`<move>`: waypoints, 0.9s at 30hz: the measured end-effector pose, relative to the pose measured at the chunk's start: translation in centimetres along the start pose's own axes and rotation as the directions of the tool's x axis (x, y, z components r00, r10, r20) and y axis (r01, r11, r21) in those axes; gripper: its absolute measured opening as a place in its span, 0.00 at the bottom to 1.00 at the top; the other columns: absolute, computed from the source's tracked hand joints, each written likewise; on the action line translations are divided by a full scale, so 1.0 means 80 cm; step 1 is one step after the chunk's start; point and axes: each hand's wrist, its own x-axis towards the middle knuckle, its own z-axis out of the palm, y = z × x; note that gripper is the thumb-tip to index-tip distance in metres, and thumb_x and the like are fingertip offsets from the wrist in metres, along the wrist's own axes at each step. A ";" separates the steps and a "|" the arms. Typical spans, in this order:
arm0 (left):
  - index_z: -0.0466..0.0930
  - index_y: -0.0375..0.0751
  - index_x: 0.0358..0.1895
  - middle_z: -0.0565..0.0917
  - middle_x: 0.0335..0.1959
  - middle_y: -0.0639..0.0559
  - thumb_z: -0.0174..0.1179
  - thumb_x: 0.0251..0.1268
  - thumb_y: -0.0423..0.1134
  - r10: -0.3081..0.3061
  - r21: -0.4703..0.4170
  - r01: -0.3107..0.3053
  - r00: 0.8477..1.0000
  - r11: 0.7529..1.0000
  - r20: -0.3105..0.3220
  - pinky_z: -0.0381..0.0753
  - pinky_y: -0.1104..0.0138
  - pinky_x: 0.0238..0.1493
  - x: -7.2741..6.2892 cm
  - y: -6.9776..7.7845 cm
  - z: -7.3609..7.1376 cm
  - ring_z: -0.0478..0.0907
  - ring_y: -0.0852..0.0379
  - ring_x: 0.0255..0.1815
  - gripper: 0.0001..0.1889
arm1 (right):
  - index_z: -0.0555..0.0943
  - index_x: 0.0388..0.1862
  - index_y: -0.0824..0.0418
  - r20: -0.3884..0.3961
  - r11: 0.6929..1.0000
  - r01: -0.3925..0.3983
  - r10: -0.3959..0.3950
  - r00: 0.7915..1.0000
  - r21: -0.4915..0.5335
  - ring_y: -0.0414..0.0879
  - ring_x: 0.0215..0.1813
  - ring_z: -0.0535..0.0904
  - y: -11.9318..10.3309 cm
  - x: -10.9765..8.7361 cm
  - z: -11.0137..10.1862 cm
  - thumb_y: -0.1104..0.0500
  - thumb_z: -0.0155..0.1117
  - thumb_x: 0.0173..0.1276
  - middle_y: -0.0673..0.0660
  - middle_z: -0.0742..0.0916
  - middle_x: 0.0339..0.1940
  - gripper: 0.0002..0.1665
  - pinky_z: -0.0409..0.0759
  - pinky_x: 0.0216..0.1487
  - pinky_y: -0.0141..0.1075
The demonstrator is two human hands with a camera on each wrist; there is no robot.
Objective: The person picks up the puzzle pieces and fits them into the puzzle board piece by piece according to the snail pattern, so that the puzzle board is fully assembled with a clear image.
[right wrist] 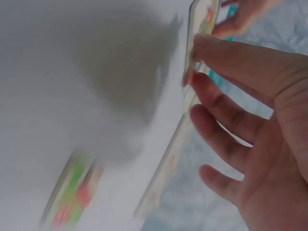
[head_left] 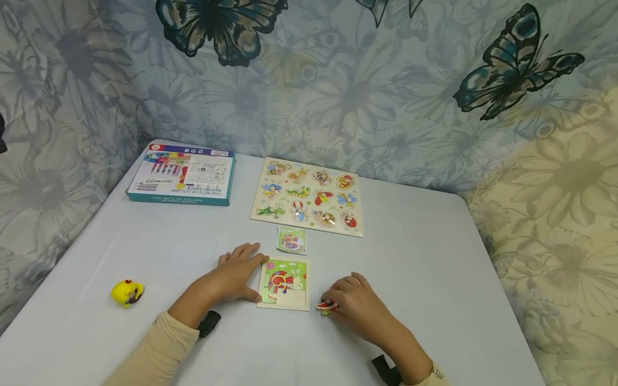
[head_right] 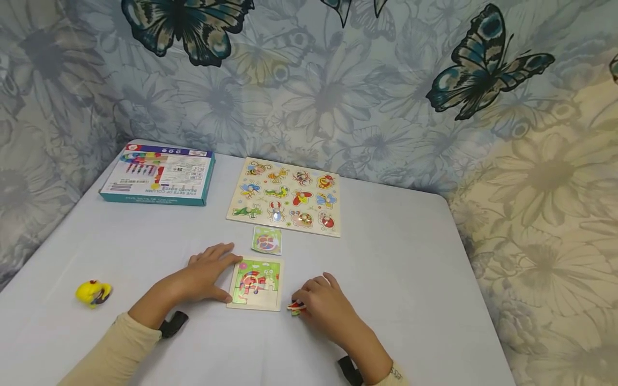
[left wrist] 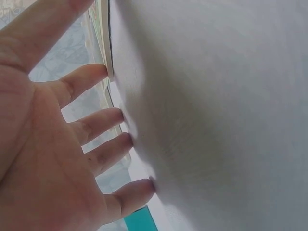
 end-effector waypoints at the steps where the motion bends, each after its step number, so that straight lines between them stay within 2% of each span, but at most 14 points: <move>1: 0.68 0.43 0.69 0.55 0.76 0.39 0.78 0.44 0.47 0.000 0.002 0.000 1.000 1.000 0.001 0.51 0.34 0.66 0.000 0.000 0.000 0.47 0.37 0.77 0.45 | 0.87 0.40 0.50 -0.004 1.000 0.019 -0.019 1.000 -0.004 0.44 0.49 0.79 -0.005 0.008 0.001 0.58 0.79 0.51 0.45 0.86 0.38 0.15 0.68 0.64 0.55; 6: 0.68 0.44 0.69 0.54 0.77 0.39 0.77 0.44 0.48 0.001 0.007 -0.001 1.000 1.000 0.005 0.51 0.34 0.66 0.002 -0.001 0.000 0.48 0.37 0.77 0.44 | 0.87 0.40 0.49 -0.010 0.996 0.089 -0.089 0.996 -0.001 0.44 0.51 0.80 -0.029 0.040 0.005 0.54 0.78 0.53 0.45 0.86 0.39 0.14 0.67 0.65 0.55; 12: 0.68 0.44 0.68 0.55 0.76 0.39 0.77 0.44 0.48 -0.002 0.006 0.002 1.000 1.000 0.002 0.51 0.35 0.66 0.002 -0.002 0.000 0.48 0.38 0.76 0.44 | 0.87 0.41 0.48 -0.041 0.991 0.135 -0.135 0.990 -0.005 0.44 0.48 0.80 -0.046 0.062 0.019 0.51 0.76 0.56 0.45 0.86 0.39 0.13 0.70 0.63 0.54; 19: 0.68 0.43 0.69 0.55 0.76 0.39 0.77 0.44 0.47 0.004 0.003 -0.004 1.000 1.000 0.003 0.50 0.35 0.67 0.002 -0.002 0.000 0.48 0.38 0.77 0.44 | 0.88 0.42 0.47 -0.087 0.993 0.104 -0.108 0.990 -0.049 0.44 0.48 0.79 -0.056 0.070 0.029 0.50 0.75 0.56 0.45 0.87 0.40 0.14 0.70 0.63 0.49; 27: 0.69 0.43 0.68 0.56 0.76 0.39 0.77 0.44 0.48 0.005 0.007 -0.005 1.000 1.000 0.000 0.51 0.35 0.66 0.003 -0.003 0.000 0.49 0.38 0.76 0.44 | 0.89 0.43 0.45 -0.110 0.992 0.104 -0.111 0.988 -0.073 0.44 0.50 0.78 -0.059 0.073 0.033 0.49 0.76 0.55 0.45 0.87 0.42 0.15 0.69 0.63 0.49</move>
